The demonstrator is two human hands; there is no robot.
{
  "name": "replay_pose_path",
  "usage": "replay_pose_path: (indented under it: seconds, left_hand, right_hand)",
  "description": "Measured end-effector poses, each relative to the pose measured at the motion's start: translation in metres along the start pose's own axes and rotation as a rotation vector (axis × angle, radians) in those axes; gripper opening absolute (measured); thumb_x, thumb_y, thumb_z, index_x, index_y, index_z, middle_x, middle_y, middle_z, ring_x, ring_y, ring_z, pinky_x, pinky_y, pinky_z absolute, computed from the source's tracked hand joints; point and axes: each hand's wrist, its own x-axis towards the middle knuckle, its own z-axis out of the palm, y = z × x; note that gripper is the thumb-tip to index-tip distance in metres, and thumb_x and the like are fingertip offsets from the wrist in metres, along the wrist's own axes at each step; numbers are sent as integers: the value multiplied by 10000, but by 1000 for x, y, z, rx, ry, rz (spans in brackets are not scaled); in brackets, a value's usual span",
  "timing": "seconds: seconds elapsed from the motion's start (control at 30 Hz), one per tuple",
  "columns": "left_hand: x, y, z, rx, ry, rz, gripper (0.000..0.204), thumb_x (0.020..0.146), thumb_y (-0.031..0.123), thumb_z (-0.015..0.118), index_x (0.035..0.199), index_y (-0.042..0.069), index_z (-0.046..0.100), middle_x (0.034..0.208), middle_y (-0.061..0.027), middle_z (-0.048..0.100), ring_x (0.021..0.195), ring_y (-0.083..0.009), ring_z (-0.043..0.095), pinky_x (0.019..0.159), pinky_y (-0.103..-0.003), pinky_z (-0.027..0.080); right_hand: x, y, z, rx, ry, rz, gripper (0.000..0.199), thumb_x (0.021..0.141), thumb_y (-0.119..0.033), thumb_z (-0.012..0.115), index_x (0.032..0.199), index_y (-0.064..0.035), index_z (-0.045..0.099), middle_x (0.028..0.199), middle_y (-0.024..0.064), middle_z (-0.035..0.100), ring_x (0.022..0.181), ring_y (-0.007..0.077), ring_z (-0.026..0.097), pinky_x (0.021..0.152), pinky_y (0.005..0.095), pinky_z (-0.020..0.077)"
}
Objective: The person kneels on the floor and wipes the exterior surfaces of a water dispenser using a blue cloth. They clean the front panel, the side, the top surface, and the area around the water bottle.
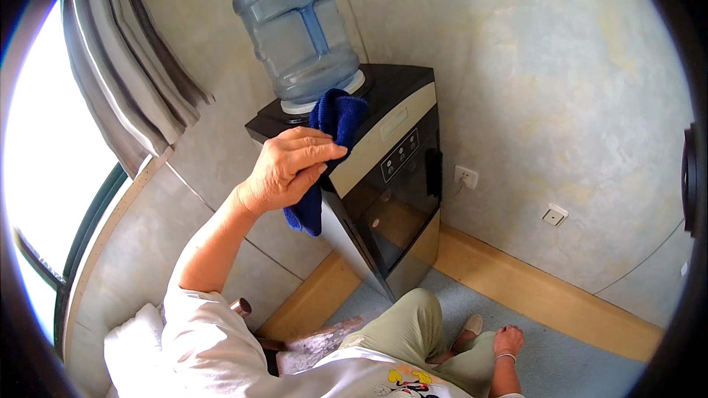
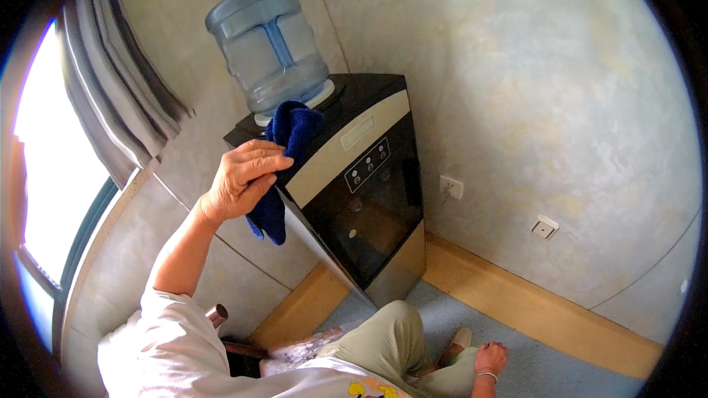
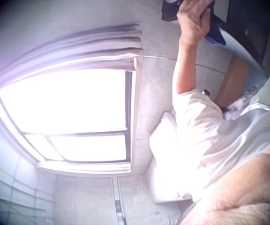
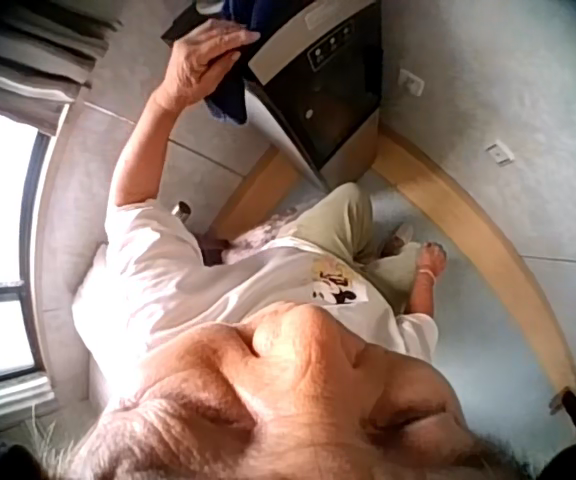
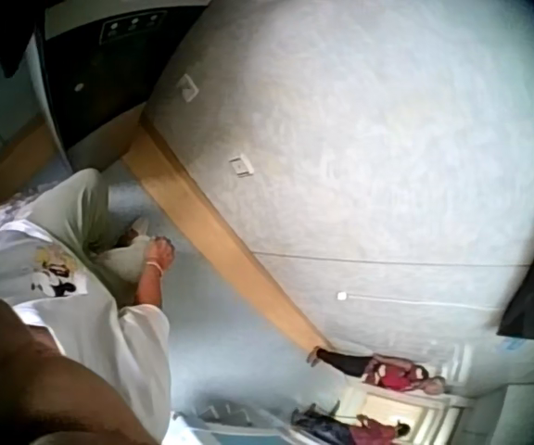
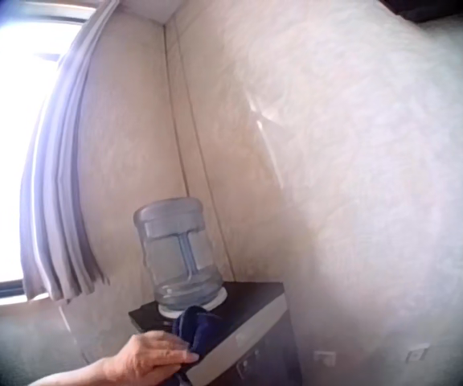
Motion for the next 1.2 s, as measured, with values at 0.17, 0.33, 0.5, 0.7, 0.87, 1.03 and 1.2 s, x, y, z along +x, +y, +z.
replay_pose_path:
  seconds: [0.17, 0.33, 0.5, 0.7, 0.87, 1.03, 1.2]
  left_hand:
    - [16, 6, 2, 40, -101, 42, 325, 709, -3, 602, 1028, 58, 628, 949, -115, 631, 924, -305, 586, 832, -384, 467]
    - [39, -9, 8, -56, -199, -60, 351, 739, 21, 592, 1089, 37, 600, 996, -160, 620, 951, -316, 570, 843, -372, 456]
    - [59, -26, 16, -144, -270, -139, 302, 790, 26, 561, 1089, 16, 600, 1087, -170, 599, 1011, -310, 560, 907, -362, 428]
    - [85, -58, 43, -100, -274, -81, 257, 811, 55, 551, 1057, 3, 606, 1087, -165, 603, 1008, -307, 563, 914, -358, 422]
    - [119, -82, 72, -43, -316, -170, 247, 827, 110, 544, 1048, 23, 610, 1113, -162, 593, 1044, -304, 550, 927, -341, 416]
    - [150, -103, 100, 54, -402, -202, 291, 845, 173, 528, 1092, 36, 593, 1163, -165, 566, 1080, -314, 524, 944, -351, 399]
    - [176, -125, 124, 177, -494, -208, 452, 851, 277, 520, 1216, 11, 494, 1274, -190, 473, 1153, -339, 456, 979, -370, 359]
  right_hand:
    - [-1, 0, 0, 30, 10, -13, 220, 775, -204, 557, 783, -13, 666, 884, 152, 620, 881, 315, 563, 785, 417, 458]
    - [-1, -3, -4, -5, -25, -14, 243, 777, -221, 554, 781, -2, 660, 872, 162, 621, 877, 311, 564, 798, 400, 456]
    - [-1, 1, 1, -21, -9, -16, 254, 781, -229, 546, 786, -4, 664, 864, 157, 623, 873, 307, 564, 798, 392, 456]
    - [-1, 0, -1, -5, -16, -28, 248, 768, -218, 538, 798, -7, 666, 848, 157, 624, 856, 303, 571, 790, 398, 453]
    - [1, 2, 1, -16, -33, -61, 240, 763, -224, 552, 768, -11, 662, 868, 162, 615, 835, 321, 570, 782, 416, 454]
    - [-1, 2, 0, -6, 3, -32, 253, 764, -230, 540, 754, -8, 662, 857, 163, 608, 832, 327, 566, 757, 418, 462]
    - [1, -2, -7, -25, -28, -35, 257, 763, -229, 533, 736, -4, 654, 856, 165, 607, 834, 326, 564, 744, 420, 465]
